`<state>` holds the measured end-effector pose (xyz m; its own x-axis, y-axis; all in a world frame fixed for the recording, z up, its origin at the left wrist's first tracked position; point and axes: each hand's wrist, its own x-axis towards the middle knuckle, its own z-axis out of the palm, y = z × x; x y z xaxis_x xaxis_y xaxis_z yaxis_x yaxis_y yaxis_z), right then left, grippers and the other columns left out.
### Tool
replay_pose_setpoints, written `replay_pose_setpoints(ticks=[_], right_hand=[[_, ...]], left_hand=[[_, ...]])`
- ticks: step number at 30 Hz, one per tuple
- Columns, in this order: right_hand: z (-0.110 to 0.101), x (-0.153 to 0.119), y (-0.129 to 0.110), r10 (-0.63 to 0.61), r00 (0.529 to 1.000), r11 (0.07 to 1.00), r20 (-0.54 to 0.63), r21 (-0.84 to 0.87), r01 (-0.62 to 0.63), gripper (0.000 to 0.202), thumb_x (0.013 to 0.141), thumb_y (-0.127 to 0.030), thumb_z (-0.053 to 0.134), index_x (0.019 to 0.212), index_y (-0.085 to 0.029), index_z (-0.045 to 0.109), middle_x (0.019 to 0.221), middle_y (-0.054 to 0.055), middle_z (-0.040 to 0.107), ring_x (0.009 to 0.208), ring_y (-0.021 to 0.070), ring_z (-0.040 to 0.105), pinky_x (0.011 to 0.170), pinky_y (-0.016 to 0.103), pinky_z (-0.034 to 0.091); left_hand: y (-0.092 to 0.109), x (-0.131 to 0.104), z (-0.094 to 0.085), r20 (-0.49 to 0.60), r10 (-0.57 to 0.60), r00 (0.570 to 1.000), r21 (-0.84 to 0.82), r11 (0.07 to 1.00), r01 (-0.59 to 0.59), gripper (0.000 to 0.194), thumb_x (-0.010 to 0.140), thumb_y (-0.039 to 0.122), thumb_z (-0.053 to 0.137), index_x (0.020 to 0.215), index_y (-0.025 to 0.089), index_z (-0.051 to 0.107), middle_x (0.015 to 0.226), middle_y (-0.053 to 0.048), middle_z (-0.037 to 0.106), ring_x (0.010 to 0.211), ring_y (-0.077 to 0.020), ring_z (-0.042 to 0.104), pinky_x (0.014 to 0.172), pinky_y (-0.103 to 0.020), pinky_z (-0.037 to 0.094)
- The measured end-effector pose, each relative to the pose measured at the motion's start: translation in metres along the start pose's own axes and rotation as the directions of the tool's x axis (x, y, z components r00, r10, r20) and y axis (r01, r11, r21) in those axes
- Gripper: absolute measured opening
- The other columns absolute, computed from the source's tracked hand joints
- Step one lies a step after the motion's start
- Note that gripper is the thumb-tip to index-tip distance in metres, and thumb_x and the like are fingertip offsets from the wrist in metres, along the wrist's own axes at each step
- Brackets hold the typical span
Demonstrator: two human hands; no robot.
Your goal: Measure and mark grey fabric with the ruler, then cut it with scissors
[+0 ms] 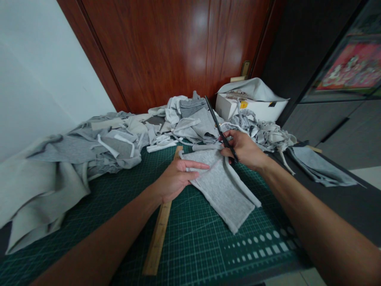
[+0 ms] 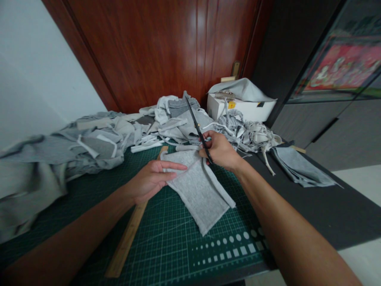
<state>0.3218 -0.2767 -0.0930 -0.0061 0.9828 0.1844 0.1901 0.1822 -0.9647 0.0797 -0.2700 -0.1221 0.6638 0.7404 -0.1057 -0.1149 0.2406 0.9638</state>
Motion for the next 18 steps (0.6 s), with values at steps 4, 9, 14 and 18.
replay_pose_setpoints(ticks=[4,9,14,18], right_hand=[[-0.002,0.0,0.0,0.005,1.0,1.0,-0.017,-0.026,-0.005,0.044,0.059,-0.013,0.073,0.099,-0.02,0.057,0.063,-0.009,0.06,0.039,0.0081,0.048,0.033,0.022,0.041],[-0.001,0.0,0.0,0.008,1.0,0.999,-0.018,-0.04,-0.009,0.042,0.059,-0.014,0.073,0.097,-0.02,0.056,0.059,-0.009,0.061,0.038,0.0086,0.048,0.034,0.021,0.039],[0.001,0.002,0.003,0.014,0.997,1.0,-0.07,-0.023,-0.015,0.041,0.062,-0.019,0.08,0.097,-0.019,0.06,0.057,-0.007,0.063,0.039,0.0101,0.051,0.036,0.021,0.038],[0.002,0.003,0.004,-0.019,0.984,1.0,-0.175,0.009,0.021,0.044,0.063,-0.026,0.088,0.1,-0.018,0.064,0.067,-0.001,0.072,0.045,0.0125,0.057,0.038,0.022,0.042]], left_hand=[[0.001,-0.001,0.0,0.05,-0.009,0.999,0.002,1.0,0.008,0.05,0.061,0.004,0.07,0.108,0.015,0.083,0.098,-0.009,0.082,0.089,-0.0239,0.073,0.086,-0.036,0.05],[0.0,-0.002,0.001,0.102,-0.009,0.995,-0.035,0.999,0.012,0.063,0.055,-0.002,0.062,0.113,0.015,0.082,0.104,-0.009,0.082,0.097,-0.0256,0.074,0.093,-0.038,0.049],[0.003,-0.004,0.007,0.138,0.09,0.986,-0.178,0.982,-0.064,0.071,0.058,-0.005,0.063,0.125,0.015,0.076,0.122,-0.012,0.079,0.12,-0.0298,0.07,0.115,-0.046,0.04],[0.01,-0.006,0.011,0.043,0.222,0.974,-0.249,0.947,-0.205,0.079,0.062,-0.005,0.065,0.137,0.016,0.069,0.13,-0.012,0.075,0.131,-0.0312,0.064,0.121,-0.046,0.034]])
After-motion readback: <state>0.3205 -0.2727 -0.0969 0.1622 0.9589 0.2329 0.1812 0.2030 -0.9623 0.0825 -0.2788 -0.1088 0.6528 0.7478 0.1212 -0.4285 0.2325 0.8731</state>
